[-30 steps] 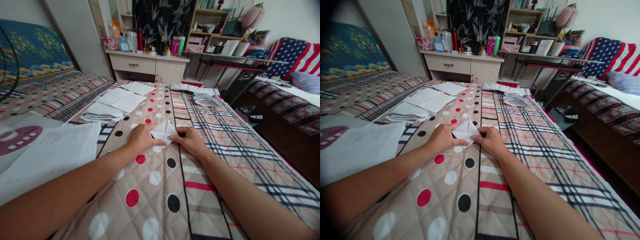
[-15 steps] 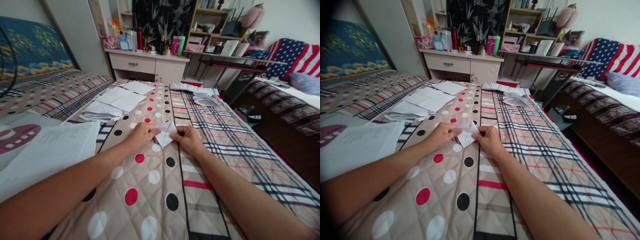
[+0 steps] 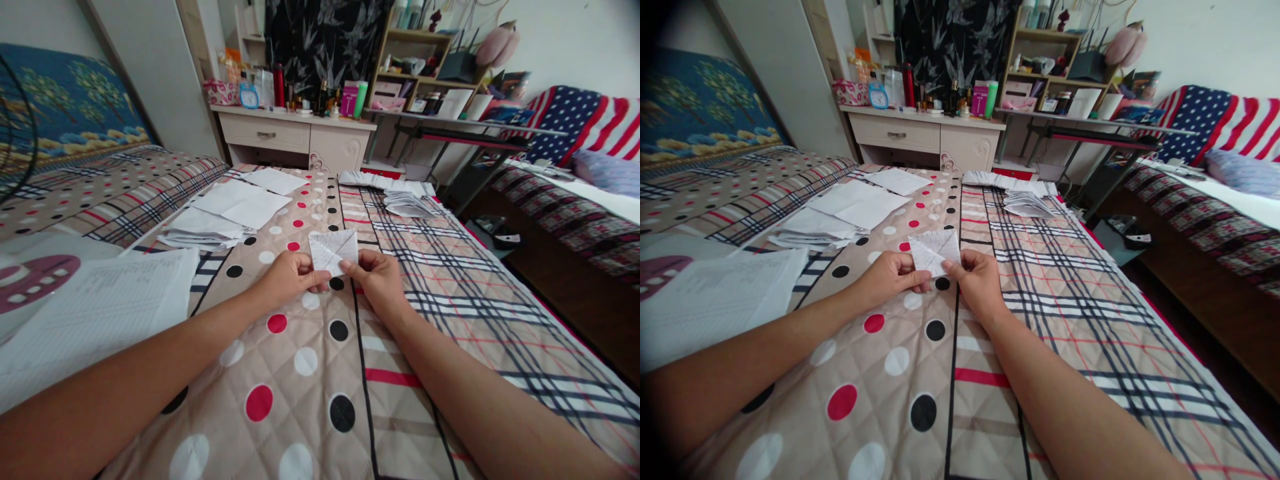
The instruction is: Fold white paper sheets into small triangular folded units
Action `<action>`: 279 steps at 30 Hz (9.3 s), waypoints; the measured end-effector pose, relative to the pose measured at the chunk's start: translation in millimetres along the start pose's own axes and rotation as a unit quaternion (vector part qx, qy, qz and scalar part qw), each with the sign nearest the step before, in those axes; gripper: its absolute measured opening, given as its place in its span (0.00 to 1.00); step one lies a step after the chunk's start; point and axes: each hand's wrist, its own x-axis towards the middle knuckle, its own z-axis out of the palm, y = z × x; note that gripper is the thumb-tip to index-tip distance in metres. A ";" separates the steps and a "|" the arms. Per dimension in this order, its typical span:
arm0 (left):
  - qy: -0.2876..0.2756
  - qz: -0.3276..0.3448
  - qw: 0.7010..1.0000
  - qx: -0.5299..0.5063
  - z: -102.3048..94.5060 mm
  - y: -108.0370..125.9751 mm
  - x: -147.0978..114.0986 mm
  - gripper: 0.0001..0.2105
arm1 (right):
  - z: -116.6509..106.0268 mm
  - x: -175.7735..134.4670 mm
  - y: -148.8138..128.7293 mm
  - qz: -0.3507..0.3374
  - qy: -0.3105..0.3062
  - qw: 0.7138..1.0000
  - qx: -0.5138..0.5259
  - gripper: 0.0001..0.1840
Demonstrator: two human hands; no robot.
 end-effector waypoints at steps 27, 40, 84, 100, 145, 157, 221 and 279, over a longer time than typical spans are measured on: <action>0.067 -0.062 0.976 -0.200 -1.3 2.2 0.6 0.16 | -2.9 2.6 -4.7 0.115 -0.063 0.985 0.115 0.16; 0.051 -0.008 0.999 0.006 -10.3 -12.3 10.0 0.12 | -10.8 8.2 0.4 -0.014 -0.054 0.943 -0.329 0.07; 0.032 0.292 0.883 0.366 -28.3 -16.9 0.9 0.09 | -15.7 10.7 12.4 -0.240 -0.161 0.889 -0.355 0.17; -0.003 0.388 0.761 0.520 -29.7 -12.7 -0.5 0.11 | -11.7 2.4 -1.3 -0.263 -0.169 0.823 -0.475 0.16; -0.011 0.394 0.706 0.589 -11.3 -3.5 -7.6 0.11 | -2.4 -5.7 -1.5 -0.274 -0.165 0.819 -0.476 0.15; -0.025 0.368 0.697 0.615 -12.3 0.5 -12.0 0.11 | 0.6 -10.5 -6.4 -0.249 -0.157 0.809 -0.509 0.13; 0.003 0.015 1.000 -0.011 -10.9 -3.7 7.1 0.20 | -7.0 -12.4 -8.2 -0.142 -0.063 0.982 -0.111 0.15; 0.030 0.102 0.989 0.107 -2.3 -3.8 2.5 0.17 | -2.2 -11.2 -7.5 -0.152 -0.123 0.952 -0.236 0.11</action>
